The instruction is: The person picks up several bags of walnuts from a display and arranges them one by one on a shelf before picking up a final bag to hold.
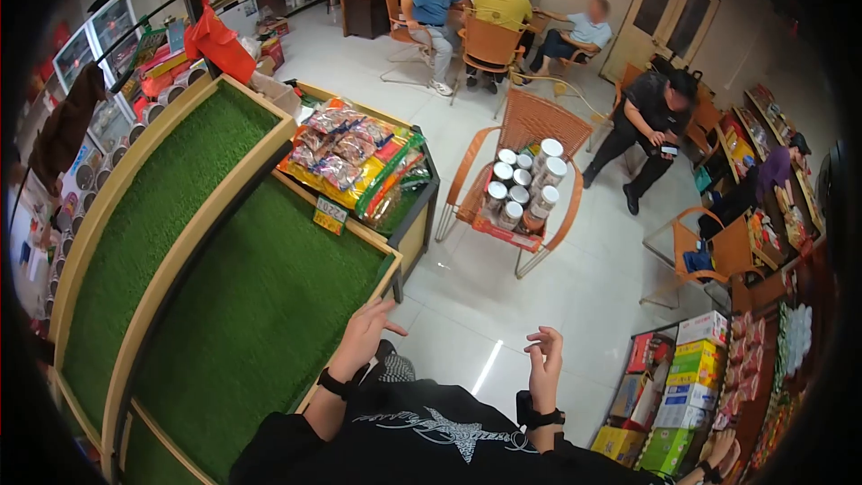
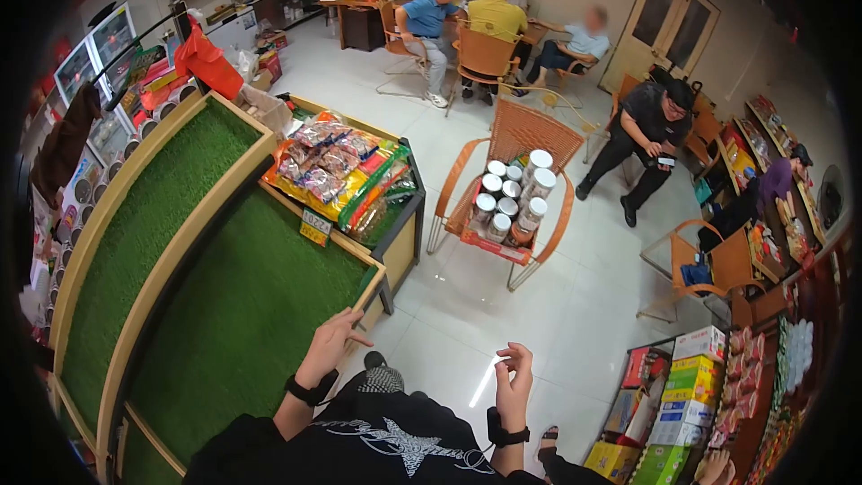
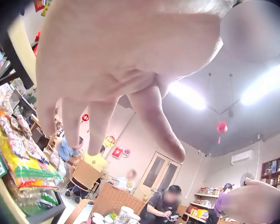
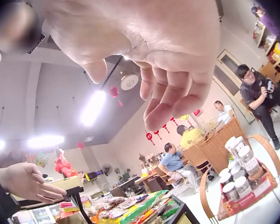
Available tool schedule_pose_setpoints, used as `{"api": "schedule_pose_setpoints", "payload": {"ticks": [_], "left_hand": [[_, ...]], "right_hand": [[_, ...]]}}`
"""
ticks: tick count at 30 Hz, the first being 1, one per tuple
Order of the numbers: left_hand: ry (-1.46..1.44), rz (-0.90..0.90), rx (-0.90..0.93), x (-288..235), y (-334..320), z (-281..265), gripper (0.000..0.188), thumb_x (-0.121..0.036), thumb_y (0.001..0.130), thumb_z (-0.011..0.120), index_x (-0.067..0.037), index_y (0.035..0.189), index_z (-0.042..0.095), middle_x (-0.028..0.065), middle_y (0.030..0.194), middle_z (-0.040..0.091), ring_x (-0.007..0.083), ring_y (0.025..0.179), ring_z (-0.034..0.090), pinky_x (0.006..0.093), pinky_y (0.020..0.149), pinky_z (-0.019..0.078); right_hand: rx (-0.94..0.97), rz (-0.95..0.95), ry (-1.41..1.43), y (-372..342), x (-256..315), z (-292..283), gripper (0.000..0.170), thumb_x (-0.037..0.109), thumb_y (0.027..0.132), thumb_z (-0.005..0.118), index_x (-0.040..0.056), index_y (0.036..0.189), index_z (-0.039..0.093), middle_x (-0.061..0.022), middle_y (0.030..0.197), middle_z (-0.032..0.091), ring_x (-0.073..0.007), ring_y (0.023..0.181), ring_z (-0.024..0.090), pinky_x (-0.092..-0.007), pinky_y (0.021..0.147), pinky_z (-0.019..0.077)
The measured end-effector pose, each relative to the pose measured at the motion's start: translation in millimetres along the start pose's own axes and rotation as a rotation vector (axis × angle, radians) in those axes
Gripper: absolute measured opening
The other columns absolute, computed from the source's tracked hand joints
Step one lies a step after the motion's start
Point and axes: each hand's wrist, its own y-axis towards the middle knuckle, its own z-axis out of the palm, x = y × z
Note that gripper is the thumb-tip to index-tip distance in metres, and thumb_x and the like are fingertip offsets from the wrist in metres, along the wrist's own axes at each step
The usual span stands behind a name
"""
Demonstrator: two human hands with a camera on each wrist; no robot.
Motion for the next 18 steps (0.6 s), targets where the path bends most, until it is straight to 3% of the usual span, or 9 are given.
{"api": "schedule_pose_setpoints", "payload": {"ticks": [4, 5, 8, 9, 12, 14, 16, 17, 18], "left_hand": [[0.241, 0.009, -0.084, 1.6, 35.1, -30.0, 0.048, -0.014, 0.084, 0.027, 0.012, 0.118, 0.048, 0.0097, 0.079, 0.068, 0.0257, 0.133, 0.022, 0.0331, 0.108, 0.0129], [0.168, -0.059, -0.141, 1.9, 42.9, -36.4, 0.043, -0.015, 0.08, 0.03, -0.011, 0.083, 0.073, 0.0188, 0.139, 0.033, 0.0334, 0.132, 0.023, 0.038, 0.109, 0.0126], [0.152, -0.021, -0.262, 5.6, 56.7, -59.8, 0.04, -0.012, 0.079, 0.034, -0.01, 0.089, 0.072, 0.0211, 0.138, 0.034, 0.0337, 0.132, 0.023, 0.0383, 0.108, 0.0155], [0.048, -0.046, -0.327, 13.5, 64.3, -65.7, 0.036, -0.009, 0.076, 0.044, -0.009, 0.105, 0.065, 0.022, 0.138, 0.033, 0.0331, 0.132, 0.025, 0.0379, 0.107, 0.021], [-0.012, -0.066, -0.413, 21.3, 77.5, -82.5, 0.046, -0.008, 0.073, 0.054, -0.011, 0.119, 0.056, 0.023, 0.138, 0.033, 0.032, 0.13, 0.029, 0.0369, 0.105, 0.0256], [0.046, -0.164, -0.35, 28.1, 85.1, -94.8, 0.044, -0.014, 0.077, 0.058, -0.013, 0.121, 0.053, 0.0226, 0.139, 0.032, 0.0306, 0.129, 0.032, 0.0362, 0.103, 0.0284], [0.141, -0.172, -0.431, 26.1, 95.0, -95.3, 0.025, -0.016, 0.084, 0.051, -0.006, 0.105, 0.062, 0.0225, 0.127, 0.046, 0.0312, 0.119, 0.045, 0.0349, 0.098, 0.0342], [0.137, -0.201, -0.437, 26.5, 97.3, -100.4, 0.025, -0.016, 0.084, 0.051, -0.006, 0.105, 0.062, 0.0225, 0.127, 0.046, 0.0312, 0.119, 0.045, 0.0349, 0.098, 0.0342], [-0.051, -0.25, -0.346, 26.2, 101.2, -106.5, 0.022, -0.016, 0.086, 0.047, -0.003, 0.093, 0.063, 0.021, 0.117, 0.054, 0.0299, 0.11, 0.051, 0.034, 0.094, 0.0371]], "right_hand": [[0.03, -0.008, 0.02, 45.7, -5.2, 27.9, 0.034, 0.005, 0.08, 0.051, 0.0048, 0.113, 0.045, -0.0086, 0.089, 0.058, -0.0135, 0.074, 0.051, -0.0276, 0.07, 0.0423], [0.043, -0.017, 0.022, 57.8, -1.4, 36.5, 0.034, 0.005, 0.08, 0.051, 0.0048, 0.113, 0.045, -0.0086, 0.089, 0.058, -0.0135, 0.074, 0.051, -0.0276, 0.07, 0.0423], [0.091, -0.069, 0.04, 96.0, 10.0, 58.2, 0.033, 0.006, 0.08, 0.051, 0.0039, 0.112, 0.046, -0.0089, 0.087, 0.059, -0.0137, 0.074, 0.052, -0.0274, 0.07, 0.0423], [0.101, -0.069, 0.057, 109.3, 11.8, 66.1, 0.032, 0.006, 0.081, 0.051, 0.0034, 0.112, 0.046, -0.0089, 0.087, 0.059, -0.0137, 0.074, 0.052, -0.0272, 0.07, 0.0422], [0.138, -0.091, 0.074, 141.5, 11.9, 92.9, 0.032, 0.008, 0.081, 0.05, 0.0029, 0.113, 0.046, -0.0088, 0.087, 0.059, -0.0137, 0.074, 0.052, -0.0269, 0.07, 0.0422], [0.184, -0.116, 0.066, 164.2, 12.2, 121.4, 0.033, 0.008, 0.081, 0.05, 0.0028, 0.113, 0.046, -0.0087, 0.086, 0.059, -0.0137, 0.074, 0.052, -0.0268, 0.07, 0.0422], [0.252, -0.176, 0.045, 176.3, 11.6, 139.9, 0.031, 0.014, 0.088, 0.048, 0.0019, 0.116, 0.044, -0.01, 0.088, 0.057, -0.0151, 0.079, 0.053, -0.0275, 0.071, 0.0449], [0.262, -0.121, 0.098, 182.5, 13.4, 153.5, 0.033, 0.008, 0.081, 0.052, 0.003, 0.114, 0.046, -0.0085, 0.087, 0.058, -0.0137, 0.075, 0.053, -0.0262, 0.07, 0.0424], [0.28, -0.104, 0.093, 187.7, 12.8, 164.2, 0.033, 0.008, 0.081, 0.052, 0.003, 0.114, 0.046, -0.0085, 0.087, 0.058, -0.0137, 0.075, 0.053, -0.0262, 0.07, 0.0424]]}}
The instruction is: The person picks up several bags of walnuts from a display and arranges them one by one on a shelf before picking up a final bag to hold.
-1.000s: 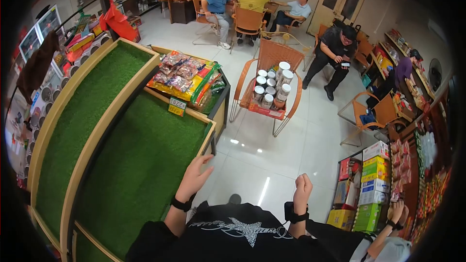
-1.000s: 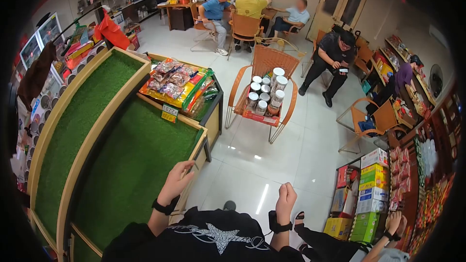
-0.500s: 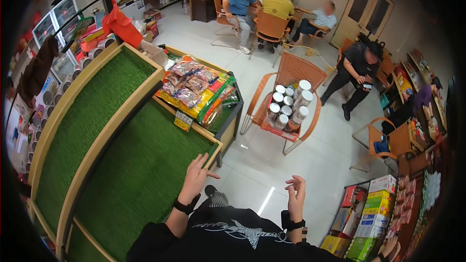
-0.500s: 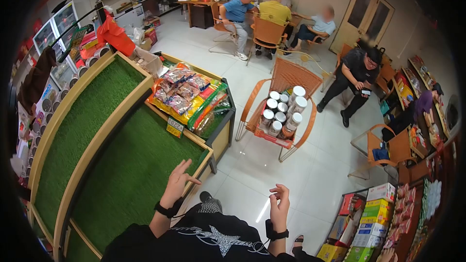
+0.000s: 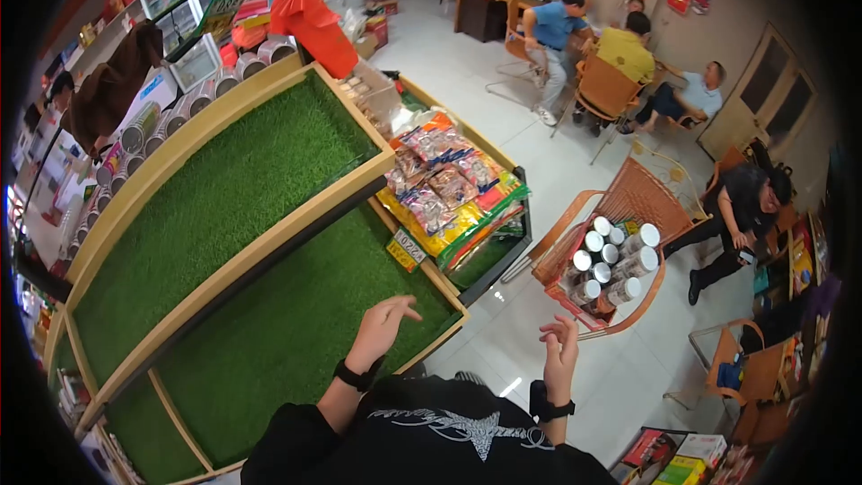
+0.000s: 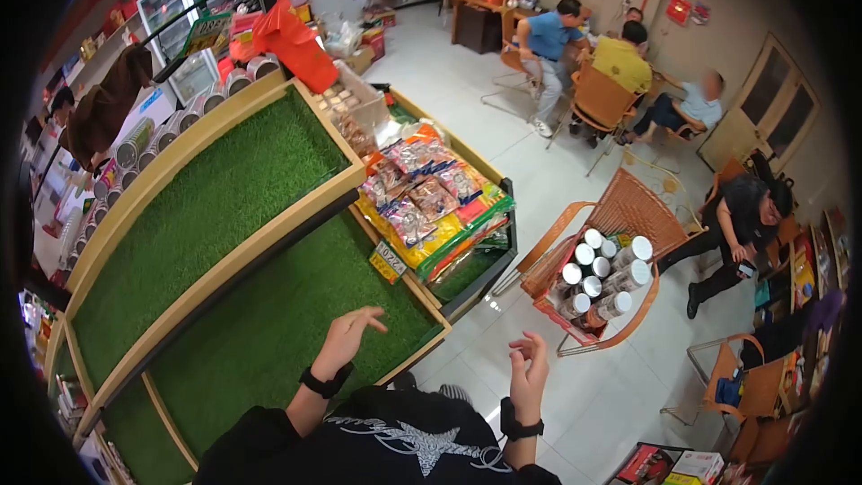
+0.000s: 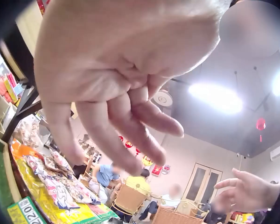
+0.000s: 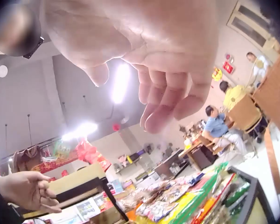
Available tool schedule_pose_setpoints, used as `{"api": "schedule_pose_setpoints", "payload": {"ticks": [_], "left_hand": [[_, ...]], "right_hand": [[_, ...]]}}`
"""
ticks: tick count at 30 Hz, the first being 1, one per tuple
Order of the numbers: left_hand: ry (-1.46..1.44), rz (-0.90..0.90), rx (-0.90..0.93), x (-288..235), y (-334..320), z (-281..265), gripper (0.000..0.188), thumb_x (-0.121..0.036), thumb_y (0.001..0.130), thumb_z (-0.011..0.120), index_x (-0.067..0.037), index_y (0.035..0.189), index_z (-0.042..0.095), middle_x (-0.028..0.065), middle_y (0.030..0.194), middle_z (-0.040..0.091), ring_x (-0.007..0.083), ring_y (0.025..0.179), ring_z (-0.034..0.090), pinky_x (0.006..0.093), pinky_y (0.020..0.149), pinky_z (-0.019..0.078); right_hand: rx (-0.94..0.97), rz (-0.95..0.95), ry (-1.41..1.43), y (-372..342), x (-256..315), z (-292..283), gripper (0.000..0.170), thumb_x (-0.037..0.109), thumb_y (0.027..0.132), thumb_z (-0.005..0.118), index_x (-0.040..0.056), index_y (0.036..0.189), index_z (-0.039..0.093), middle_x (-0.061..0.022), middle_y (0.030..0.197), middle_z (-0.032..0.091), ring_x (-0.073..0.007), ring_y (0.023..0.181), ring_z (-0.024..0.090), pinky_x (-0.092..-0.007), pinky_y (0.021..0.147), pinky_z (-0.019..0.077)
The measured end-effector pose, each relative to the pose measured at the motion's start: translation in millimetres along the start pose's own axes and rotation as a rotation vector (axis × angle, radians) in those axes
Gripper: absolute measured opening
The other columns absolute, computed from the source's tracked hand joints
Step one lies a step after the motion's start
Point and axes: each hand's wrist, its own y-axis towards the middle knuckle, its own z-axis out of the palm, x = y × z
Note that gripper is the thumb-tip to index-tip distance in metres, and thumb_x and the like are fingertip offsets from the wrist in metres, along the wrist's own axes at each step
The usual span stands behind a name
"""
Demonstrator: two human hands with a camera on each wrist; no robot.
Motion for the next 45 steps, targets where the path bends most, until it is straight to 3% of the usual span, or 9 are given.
{"api": "schedule_pose_setpoints", "payload": {"ticks": [4, 8, 9, 15, 24, 32, 38, 41, 45], "left_hand": [[-0.176, -0.054, -0.014, -14.6, 9.3, -1.4, 0.039, -0.015, 0.089, 0.037, 0.003, 0.066, 0.061, 0.0144, 0.087, 0.067, 0.0231, 0.084, 0.062, 0.0311, 0.084, 0.0429], [0.002, -0.183, -0.147, -2.1, 21.8, 4.0, 0.037, -0.011, 0.084, 0.034, 0.006, 0.101, 0.062, 0.0129, 0.086, 0.067, 0.0196, 0.082, 0.062, 0.0303, 0.082, 0.0435], [-0.068, -0.229, -0.084, 9.1, 27.6, 3.3, 0.048, -0.008, 0.08, 0.039, 0.004, 0.125, 0.045, 0.015, 0.105, 0.063, 0.0222, 0.1, 0.058, 0.0311, 0.089, 0.0413], [0.206, -0.082, -0.234, -25.2, 95.8, 38.3, 0.063, -0.001, 0.072, 0.047, 0.001, 0.134, 0.032, 0.0163, 0.139, 0.033, 0.0252, 0.129, 0.031, 0.0333, 0.105, 0.0272], [-0.656, -0.264, -0.211, 0.1, 276.5, 43.0, 0.058, -0.015, 0.082, 0.048, -0.005, 0.137, 0.031, 0.0112, 0.14, 0.032, 0.0228, 0.13, 0.029, 0.0367, 0.104, 0.0264], [-0.661, -0.312, -0.465, 34.4, 355.0, 56.7, 0.068, -0.017, 0.082, 0.052, -0.007, 0.141, 0.02, 0.0116, 0.145, 0.02, 0.0213, 0.131, 0.025, 0.0394, 0.106, 0.0188], [-0.733, -0.304, -0.461, 57.4, 333.8, 66.4, 0.036, -0.014, 0.085, 0.049, -0.002, 0.119, 0.053, 0.0037, 0.104, 0.059, 0.0123, 0.089, 0.056, 0.0238, 0.079, 0.0424], [-0.71, -0.26, -0.554, 51.5, 299.6, 75.8, 0.029, -0.019, 0.086, 0.051, -0.004, 0.11, 0.06, 0.0052, 0.103, 0.061, 0.0132, 0.085, 0.058, 0.0257, 0.076, 0.045], [-0.741, -0.227, -0.485, 53.4, 227.1, 94.0, 0.036, -0.019, 0.088, 0.049, -0.003, 0.119, 0.054, 0.0078, 0.117, 0.056, 0.0159, 0.104, 0.054, 0.0287, 0.094, 0.0397]], "right_hand": [[0.195, 0.064, 0.085, 52.8, -17.9, 34.3, 0.033, 0.007, 0.082, 0.052, 0.0051, 0.114, 0.047, -0.0073, 0.087, 0.059, -0.0129, 0.074, 0.053, -0.0255, 0.068, 0.0428], [0.48, 0.001, -0.113, 134.5, -1.8, 59.9, 0.035, 0.012, 0.083, 0.058, 0.005, 0.115, 0.046, -0.0057, 0.086, 0.059, -0.0131, 0.07, 0.054, -0.0251, 0.062, 0.0431], [0.54, -0.054, -0.123, 157.5, 3.9, 66.4, 0.035, 0.012, 0.083, 0.058, 0.0048, 0.115, 0.046, -0.0061, 0.086, 0.059, -0.0138, 0.069, 0.054, -0.0257, 0.062, 0.0432], [0.726, -0.189, -0.109, 282.6, -6.8, 119.4, 0.032, 0.014, 0.083, 0.058, 0.0026, 0.111, 0.047, -0.0094, 0.087, 0.06, -0.0202, 0.076, 0.059, -0.0307, 0.067, 0.0455], [0.717, -0.363, -0.221, 406.9, -102.7, 266.9, 0.035, 0.022, 0.079, 0.06, 0.0002, 0.105, 0.053, -0.0172, 0.094, 0.061, -0.0314, 0.088, 0.058, -0.0384, 0.078, 0.0449], [0.67, -0.446, -0.359, 406.6, -134.4, 328.6, 0.041, 0.019, 0.074, 0.063, 0.0, 0.108, 0.051, -0.0199, 0.098, 0.057, -0.037, 0.093, 0.053, -0.0439, 0.082, 0.0414], [0.74, 0.262, 0.129, 391.6, -152.9, 313.3, 0.057, 0.024, 0.071, 0.068, -0.0082, 0.113, 0.047, -0.0134, 0.084, 0.061, -0.0212, 0.072, 0.058, -0.0318, 0.069, 0.0458], [1.016, 0.518, 0.299, 381.1, -131.4, 280.7, 0.02, 0.016, 0.077, 0.066, 0.0007, 0.087, 0.058, -0.002, 0.075, 0.059, -0.0092, 0.065, 0.056, -0.0232, 0.059, 0.0454], [1.117, 0.529, 0.316, 335.9, -123.3, 239.5, 0.042, 0.007, 0.078, 0.063, 0.003, 0.116, 0.045, -0.0031, 0.087, 0.055, -0.0109, 0.074, 0.056, -0.0232, 0.061, 0.0448]]}}
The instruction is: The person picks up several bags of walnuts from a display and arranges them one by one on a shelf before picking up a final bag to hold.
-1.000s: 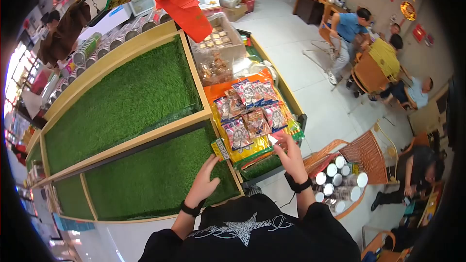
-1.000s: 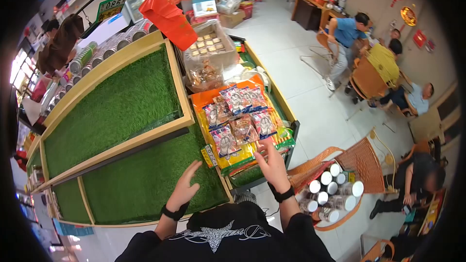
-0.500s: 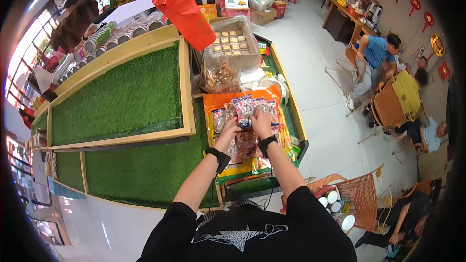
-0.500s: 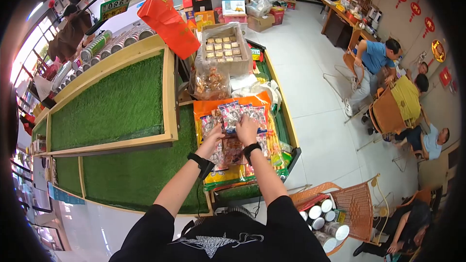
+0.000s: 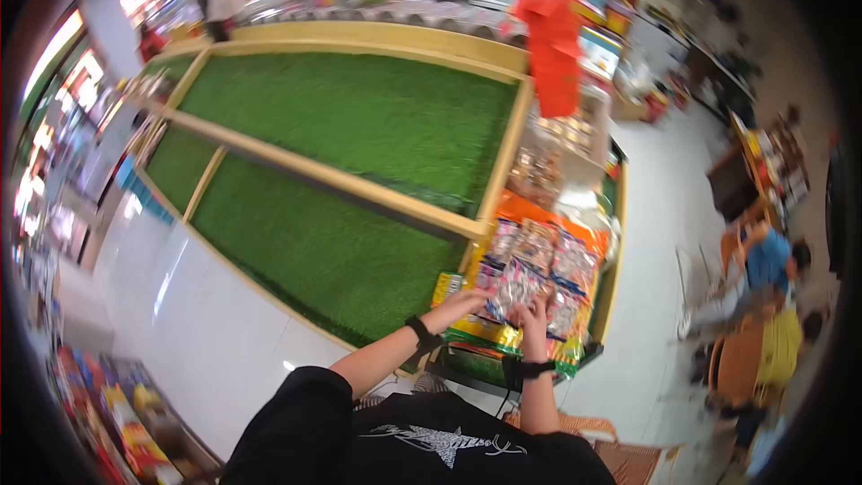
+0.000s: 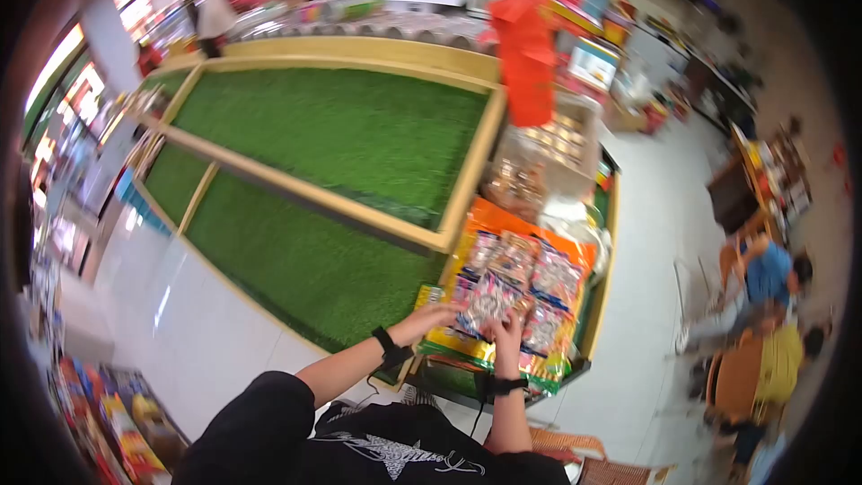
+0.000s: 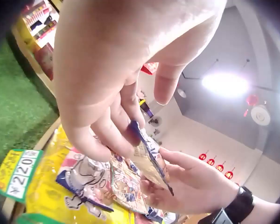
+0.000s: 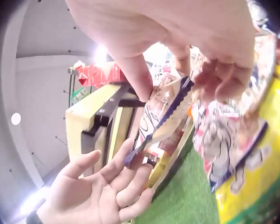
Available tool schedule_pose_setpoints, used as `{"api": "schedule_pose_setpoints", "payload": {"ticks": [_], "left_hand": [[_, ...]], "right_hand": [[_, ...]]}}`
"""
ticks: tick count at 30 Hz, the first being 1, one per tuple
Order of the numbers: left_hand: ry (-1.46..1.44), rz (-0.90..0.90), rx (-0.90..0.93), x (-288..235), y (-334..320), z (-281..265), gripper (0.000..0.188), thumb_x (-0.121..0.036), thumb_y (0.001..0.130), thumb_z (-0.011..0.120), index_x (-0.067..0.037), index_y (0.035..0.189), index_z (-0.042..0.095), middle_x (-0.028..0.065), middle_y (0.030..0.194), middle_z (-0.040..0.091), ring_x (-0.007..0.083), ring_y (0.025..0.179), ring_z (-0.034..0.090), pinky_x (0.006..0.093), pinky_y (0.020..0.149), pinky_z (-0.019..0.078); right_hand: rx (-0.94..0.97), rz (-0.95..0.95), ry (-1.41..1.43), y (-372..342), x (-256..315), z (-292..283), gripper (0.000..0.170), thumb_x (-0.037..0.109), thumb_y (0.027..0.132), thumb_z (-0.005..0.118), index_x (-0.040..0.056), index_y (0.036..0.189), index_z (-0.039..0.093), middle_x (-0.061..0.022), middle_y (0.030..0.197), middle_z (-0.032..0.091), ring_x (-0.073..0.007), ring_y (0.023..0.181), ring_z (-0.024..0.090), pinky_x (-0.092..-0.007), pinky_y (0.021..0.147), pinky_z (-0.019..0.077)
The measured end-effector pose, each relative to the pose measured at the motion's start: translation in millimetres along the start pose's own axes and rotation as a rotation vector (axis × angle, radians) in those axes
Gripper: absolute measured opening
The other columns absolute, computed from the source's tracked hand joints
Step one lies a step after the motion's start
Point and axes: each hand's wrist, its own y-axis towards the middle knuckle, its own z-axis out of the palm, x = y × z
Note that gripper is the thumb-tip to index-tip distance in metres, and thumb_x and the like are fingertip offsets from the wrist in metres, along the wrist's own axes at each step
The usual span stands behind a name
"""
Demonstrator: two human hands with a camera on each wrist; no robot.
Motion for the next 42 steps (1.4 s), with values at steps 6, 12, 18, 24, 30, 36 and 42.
{"api": "schedule_pose_setpoints", "payload": {"ticks": [6, 12, 18, 24, 30, 36, 42], "left_hand": [[-0.084, 0.011, -0.32, 10.7, -163.3, -39.4, 0.069, -0.026, 0.084, 0.058, 0.001, 0.137, 0.023, 0.0149, 0.106, 0.057, 0.0163, 0.088, 0.058, 0.0275, 0.079, 0.0472], [0.22, -0.043, -0.409, 52.4, -324.7, -78.2, 0.053, -0.044, 0.084, 0.057, 0.002, 0.111, 0.055, 0.0086, 0.098, 0.061, 0.0143, 0.086, 0.056, 0.0277, 0.074, 0.0457], [0.291, -0.039, -0.853, 88.9, -441.9, -70.1, 0.04, -0.031, 0.083, 0.062, 0.002, 0.105, 0.057, 0.0079, 0.091, 0.063, 0.0134, 0.081, 0.057, 0.0277, 0.073, 0.0459], [-0.066, 0.212, -1.193, 95.8, -518.5, -60.5, 0.034, -0.023, 0.08, 0.065, 0.001, 0.103, 0.058, 0.0069, 0.092, 0.063, 0.0122, 0.083, 0.058, 0.0275, 0.074, 0.0467], [-0.403, 0.469, -1.224, 105.0, -568.5, -50.5, 0.027, -0.016, 0.083, 0.061, 0.001, 0.103, 0.058, 0.0052, 0.095, 0.063, 0.0099, 0.084, 0.057, 0.0255, 0.075, 0.0463], [-0.499, 0.645, -1.283, 83.8, -582.1, -62.6, 0.023, -0.01, 0.082, 0.061, 0.001, 0.102, 0.057, 0.0048, 0.095, 0.063, 0.0099, 0.086, 0.057, 0.0253, 0.077, 0.0461], [-0.409, 0.555, -1.281, 67.4, -590.9, -129.3, 0.027, -0.009, 0.08, 0.063, 0.0, 0.105, 0.056, 0.005, 0.098, 0.062, 0.0107, 0.09, 0.056, 0.0265, 0.081, 0.0449]], "right_hand": [[0.468, 0.173, -0.208, -74.4, -39.6, 73.0, 0.037, 0.004, 0.081, 0.057, 0.002, 0.114, 0.042, -0.0107, 0.091, 0.06, -0.0142, 0.071, 0.059, -0.0247, 0.063, 0.0463], [1.107, 0.272, -0.321, -164.8, -62.2, 186.5, 0.041, 0.005, 0.079, 0.064, 0.0019, 0.112, 0.04, -0.0091, 0.101, 0.056, -0.0152, 0.089, 0.058, -0.0283, 0.075, 0.0501], [1.551, 0.07, -0.632, -232.8, -76.8, 273.0, 0.055, 0.017, 0.075, 0.071, -0.0005, 0.117, 0.04, -0.011, 0.099, 0.058, -0.018, 0.091, 0.058, -0.0298, 0.08, 0.0455], [1.707, -0.092, -0.761, -306.9, -109.1, 337.8, 0.046, 0.03, 0.079, 0.065, -0.001, 0.11, 0.05, -0.0135, 0.092, 0.061, -0.0224, 0.086, 0.06, -0.0318, 0.076, 0.0455], [2.009, 0.149, -0.843, -344.4, -139.3, 385.9, 0.031, 0.024, 0.083, 0.06, -0.0022, 0.1, 0.059, -0.0092, 0.093, 0.064, -0.0145, 0.085, 0.057, -0.0289, 0.077, 0.0446], [2.107, 0.506, -0.722, -338.4, -157.1, 425.9, 0.027, 0.02, 0.083, 0.061, -0.0012, 0.098, 0.06, -0.0075, 0.092, 0.064, -0.0134, 0.084, 0.056, -0.0297, 0.076, 0.044], [2.203, 0.233, -0.707, -318.7, -170.2, 488.9, 0.026, 0.018, 0.084, 0.06, -0.0001, 0.102, 0.059, -0.008, 0.097, 0.063, -0.0146, 0.088, 0.056, -0.0296, 0.08, 0.0434]]}}
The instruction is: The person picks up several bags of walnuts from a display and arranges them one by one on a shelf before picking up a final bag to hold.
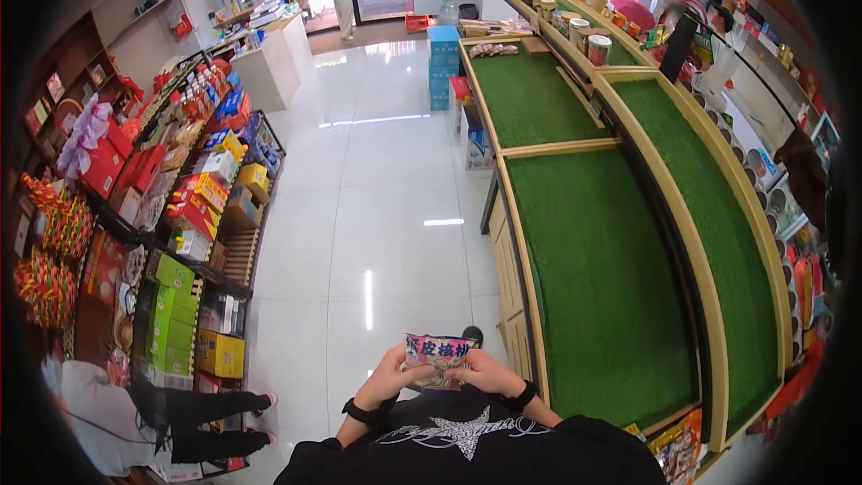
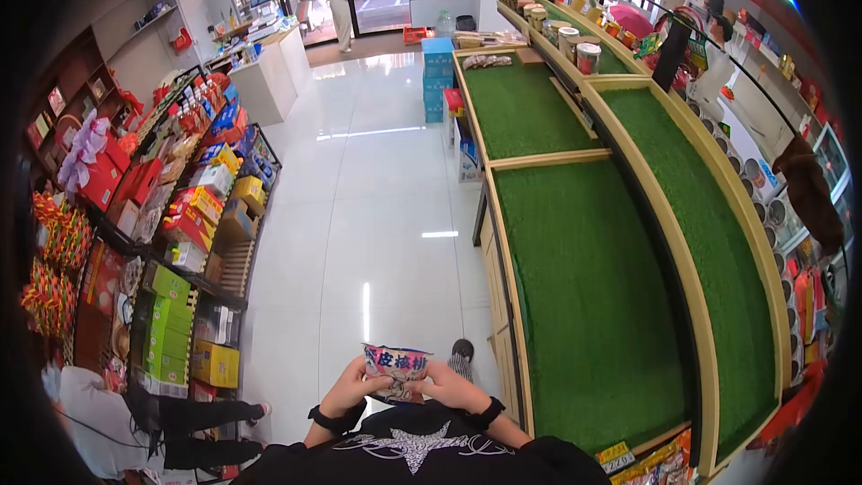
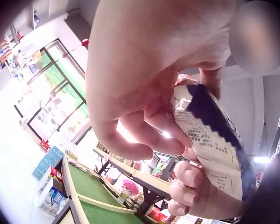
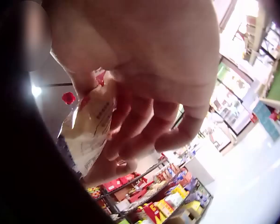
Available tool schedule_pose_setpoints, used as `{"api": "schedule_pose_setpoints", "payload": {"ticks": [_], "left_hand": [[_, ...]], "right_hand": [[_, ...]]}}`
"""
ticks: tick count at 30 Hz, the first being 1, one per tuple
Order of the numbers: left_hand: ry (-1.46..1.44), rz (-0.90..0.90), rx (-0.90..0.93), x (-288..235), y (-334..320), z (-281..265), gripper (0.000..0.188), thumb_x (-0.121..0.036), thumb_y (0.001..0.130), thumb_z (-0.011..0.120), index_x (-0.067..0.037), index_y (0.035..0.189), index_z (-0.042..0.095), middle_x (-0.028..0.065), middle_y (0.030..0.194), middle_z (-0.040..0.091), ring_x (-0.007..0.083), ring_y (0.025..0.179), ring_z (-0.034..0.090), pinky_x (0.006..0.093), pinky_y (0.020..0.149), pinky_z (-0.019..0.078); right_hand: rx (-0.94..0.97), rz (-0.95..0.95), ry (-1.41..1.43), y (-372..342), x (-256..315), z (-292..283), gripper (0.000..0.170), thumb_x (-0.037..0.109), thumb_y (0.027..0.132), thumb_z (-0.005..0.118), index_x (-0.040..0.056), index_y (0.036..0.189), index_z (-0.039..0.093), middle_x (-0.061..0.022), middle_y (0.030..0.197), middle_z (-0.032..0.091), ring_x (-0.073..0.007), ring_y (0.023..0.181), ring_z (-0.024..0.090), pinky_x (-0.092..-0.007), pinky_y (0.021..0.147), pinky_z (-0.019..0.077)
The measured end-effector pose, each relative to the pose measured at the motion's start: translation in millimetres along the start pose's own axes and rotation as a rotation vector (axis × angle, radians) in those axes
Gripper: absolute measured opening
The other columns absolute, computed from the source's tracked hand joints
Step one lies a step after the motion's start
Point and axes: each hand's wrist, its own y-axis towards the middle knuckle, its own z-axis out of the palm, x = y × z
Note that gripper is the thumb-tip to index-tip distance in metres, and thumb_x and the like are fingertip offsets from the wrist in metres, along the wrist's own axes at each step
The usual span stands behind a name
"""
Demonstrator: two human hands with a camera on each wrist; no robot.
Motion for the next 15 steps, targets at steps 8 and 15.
{"api": "schedule_pose_setpoints", "payload": {"ticks": [8, 15], "left_hand": [[0.276, 0.158, 0.034, -50.1, 119.6, 40.4, 0.021, -0.009, 0.08, 0.064, 0.0, 0.098, 0.062, 0.0044, 0.093, 0.063, 0.0112, 0.086, 0.056, 0.0259, 0.078, 0.0443], [0.233, 0.134, -0.079, -52.4, 175.9, 52.4, 0.019, -0.013, 0.081, 0.063, 0.0, 0.095, 0.063, 0.0068, 0.087, 0.064, 0.0099, 0.079, 0.057, 0.0254, 0.071, 0.0454]], "right_hand": [[-0.113, -0.11, -0.409, 13.9, 84.8, -125.9, 0.041, 0.036, 0.076, 0.066, 0.0027, 0.101, 0.06, -0.0168, 0.093, 0.063, -0.0302, 0.085, 0.06, -0.0348, 0.075, 0.0458], [-0.189, 0.014, -0.273, 38.5, 79.4, -171.6, 0.039, 0.028, 0.071, 0.073, 0.0017, 0.097, 0.061, -0.0101, 0.08, 0.065, -0.0169, 0.07, 0.062, -0.0291, 0.066, 0.048]]}}
